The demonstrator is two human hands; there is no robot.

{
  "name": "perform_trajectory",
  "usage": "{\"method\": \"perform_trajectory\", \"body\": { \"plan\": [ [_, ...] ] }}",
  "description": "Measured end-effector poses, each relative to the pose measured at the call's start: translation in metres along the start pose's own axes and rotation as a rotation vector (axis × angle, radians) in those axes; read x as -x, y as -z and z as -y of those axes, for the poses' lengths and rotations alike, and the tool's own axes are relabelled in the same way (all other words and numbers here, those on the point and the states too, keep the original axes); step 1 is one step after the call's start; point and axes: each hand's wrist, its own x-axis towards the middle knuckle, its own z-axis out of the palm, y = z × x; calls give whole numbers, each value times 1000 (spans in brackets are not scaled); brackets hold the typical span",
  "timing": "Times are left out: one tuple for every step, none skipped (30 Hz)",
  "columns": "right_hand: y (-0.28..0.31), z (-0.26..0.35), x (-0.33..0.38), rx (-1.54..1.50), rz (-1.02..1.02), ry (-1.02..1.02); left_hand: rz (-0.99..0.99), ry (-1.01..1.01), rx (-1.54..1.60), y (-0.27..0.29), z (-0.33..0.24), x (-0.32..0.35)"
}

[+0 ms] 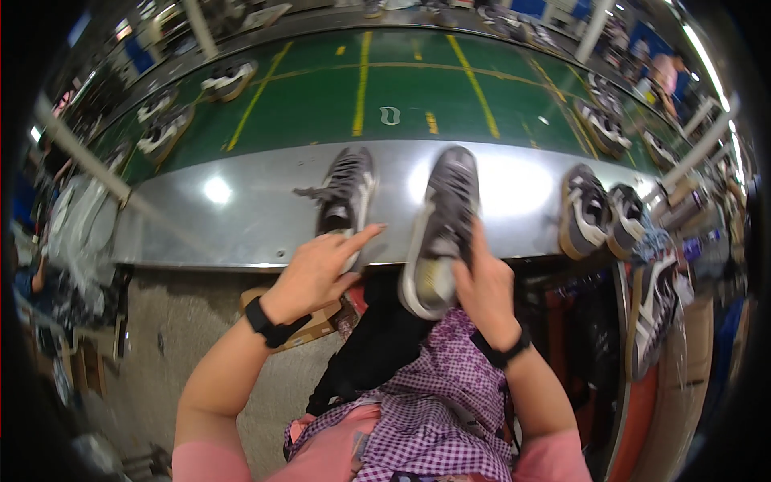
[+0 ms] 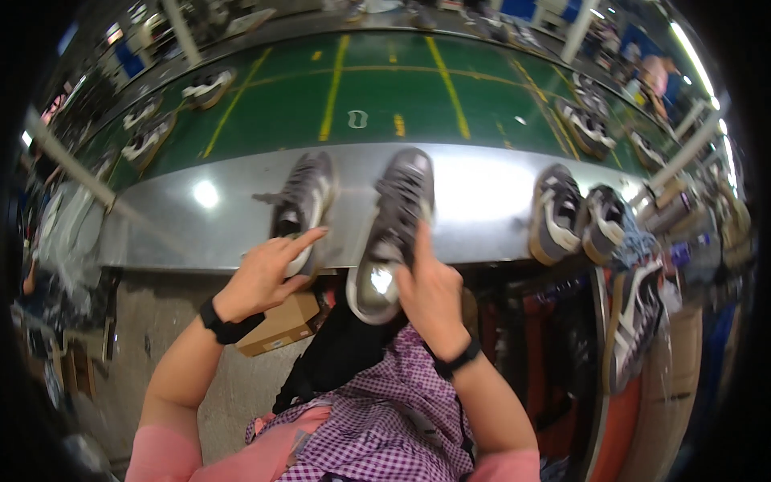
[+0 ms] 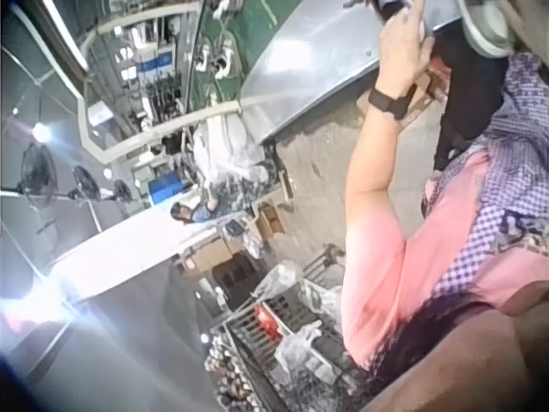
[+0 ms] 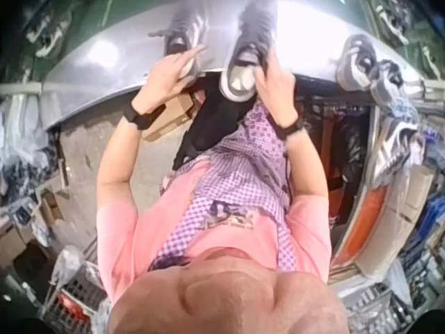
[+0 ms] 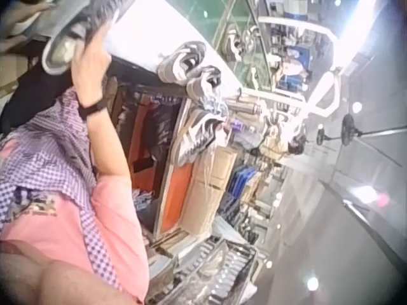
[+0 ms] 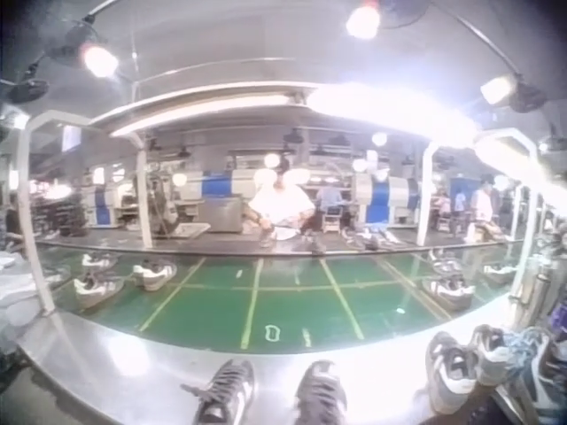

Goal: The recorder is lacing and tying the laces of several pairs of shoes at a factory workbench.

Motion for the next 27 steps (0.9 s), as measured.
{"method": "perform_trajectory", "body": {
  "plan": [
    [-10,-5,-16,-37,63,-15,21,-13,-9,1,-1,-2],
    [-24,-8,-29,-92,133,-15,38,-9,-31,4,-2,1],
    [-31,-15,-33,-253,192,-53,49,-27,-29,3,-3,-6],
    [-37,-17,-36,-432,257,-75,60,-27,-37,4,-6,-8],
    [-35,-12,-33,-444,261,-64,79,44,-45,9,-12,-11],
    [-34,-9,-24,-456,262,-59,126,74,-64,10,-11,-14],
    [-40,-15,-13,-462,207,-12,132,70,-109,10,-12,-20],
    [-38,-16,0,-504,214,-41,137,71,-152,8,-13,-25],
    [-41,-21,15,-512,207,-30,129,93,-210,6,-15,-28],
    [-37,-26,31,-515,238,-45,119,125,-261,2,-18,-34],
    [-38,-36,53,-488,128,-6,95,111,-264,-3,-22,-41],
    [-36,-45,71,-436,145,11,67,118,-278,-6,-23,-41],
    [-28,-50,88,-413,218,-102,15,108,-262,-10,-21,-45],
    [-22,-59,106,-406,209,-156,19,83,-256,-12,-18,-49],
    [-23,-74,128,-373,147,-147,4,65,-193,-11,-15,-55],
    [-17,-82,143,-337,209,-234,-11,53,-137,-9,-11,-62],
    [-12,-87,157,-355,210,-289,-38,44,-113,-8,-7,-70],
    [-7,-90,167,-379,215,-341,-66,3,-146,-3,-4,-79],
    [-3,-93,171,-375,196,-350,-94,-39,-177,1,1,-93],
    [0,-95,175,-391,178,-373,-123,-76,-207,5,7,-107],
    [4,-96,178,-408,163,-397,-146,-84,-252,10,15,-125],
    [8,-96,178,-405,152,-406,-170,-91,-298,15,24,-146],
    [11,-95,176,-380,115,-404,-190,-100,-327,16,40,-174],
    [15,-93,173,-367,87,-386,-213,-95,-374,23,50,-197],
    [19,-91,170,-366,83,-393,-258,-61,-351,28,49,-220],
    [22,-87,165,-357,83,-389,-305,-25,-332,35,46,-239],
    [27,-86,159,-347,82,-380,-367,-41,-330,39,47,-253]
  ]
}}
